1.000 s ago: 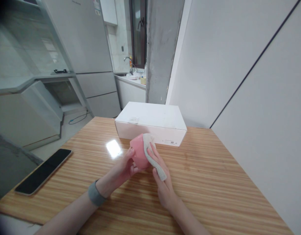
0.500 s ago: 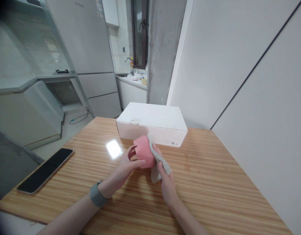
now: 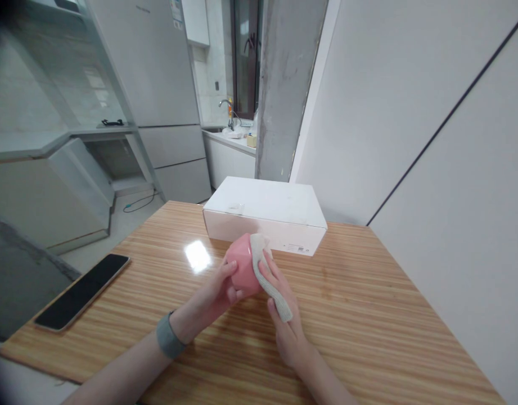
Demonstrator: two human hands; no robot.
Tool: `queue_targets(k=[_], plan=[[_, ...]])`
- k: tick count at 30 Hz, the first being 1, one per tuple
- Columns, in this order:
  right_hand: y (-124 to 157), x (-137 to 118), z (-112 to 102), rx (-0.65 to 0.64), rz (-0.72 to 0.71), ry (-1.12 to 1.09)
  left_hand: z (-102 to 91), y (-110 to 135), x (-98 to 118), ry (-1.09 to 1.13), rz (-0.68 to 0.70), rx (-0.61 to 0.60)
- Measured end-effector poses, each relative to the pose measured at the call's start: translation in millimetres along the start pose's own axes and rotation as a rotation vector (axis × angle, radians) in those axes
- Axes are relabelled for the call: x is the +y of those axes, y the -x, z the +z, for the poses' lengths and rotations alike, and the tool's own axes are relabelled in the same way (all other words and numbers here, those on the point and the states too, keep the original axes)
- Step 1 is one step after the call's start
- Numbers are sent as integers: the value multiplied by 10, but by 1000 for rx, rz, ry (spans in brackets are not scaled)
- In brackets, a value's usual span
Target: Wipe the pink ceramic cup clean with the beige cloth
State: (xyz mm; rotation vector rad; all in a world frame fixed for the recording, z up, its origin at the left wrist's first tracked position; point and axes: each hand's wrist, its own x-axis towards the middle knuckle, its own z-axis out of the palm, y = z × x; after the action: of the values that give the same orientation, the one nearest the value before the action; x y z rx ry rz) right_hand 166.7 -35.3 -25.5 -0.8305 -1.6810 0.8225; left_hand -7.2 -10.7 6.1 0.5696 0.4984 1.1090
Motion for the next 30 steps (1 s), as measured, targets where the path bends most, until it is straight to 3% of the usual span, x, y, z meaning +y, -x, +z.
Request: queue_targets(k=[4, 10, 16, 20, 24, 27, 30], plan=[[-32, -46, -30, -14, -47, 44, 0, 7, 19, 84, -81, -45], [-19, 32, 59, 121, 95, -197, 23, 42, -16, -44, -4, -42], [11, 42, 107, 139, 148, -253, -10, -16, -34, -68, 59, -13], [18, 26, 64, 81, 78, -94, -8, -23, -22, -47, 34, 27], [-8, -62, -6, -22, -95, 135, -30, -15, -10, -5, -73, 61], [-30, -129, -39, -81, -222, 252, -51, -15, 7, 52, -135, -10], [-37, -144, -48, -85, -256, 274, -50, -14, 26, 81, -146, -89]])
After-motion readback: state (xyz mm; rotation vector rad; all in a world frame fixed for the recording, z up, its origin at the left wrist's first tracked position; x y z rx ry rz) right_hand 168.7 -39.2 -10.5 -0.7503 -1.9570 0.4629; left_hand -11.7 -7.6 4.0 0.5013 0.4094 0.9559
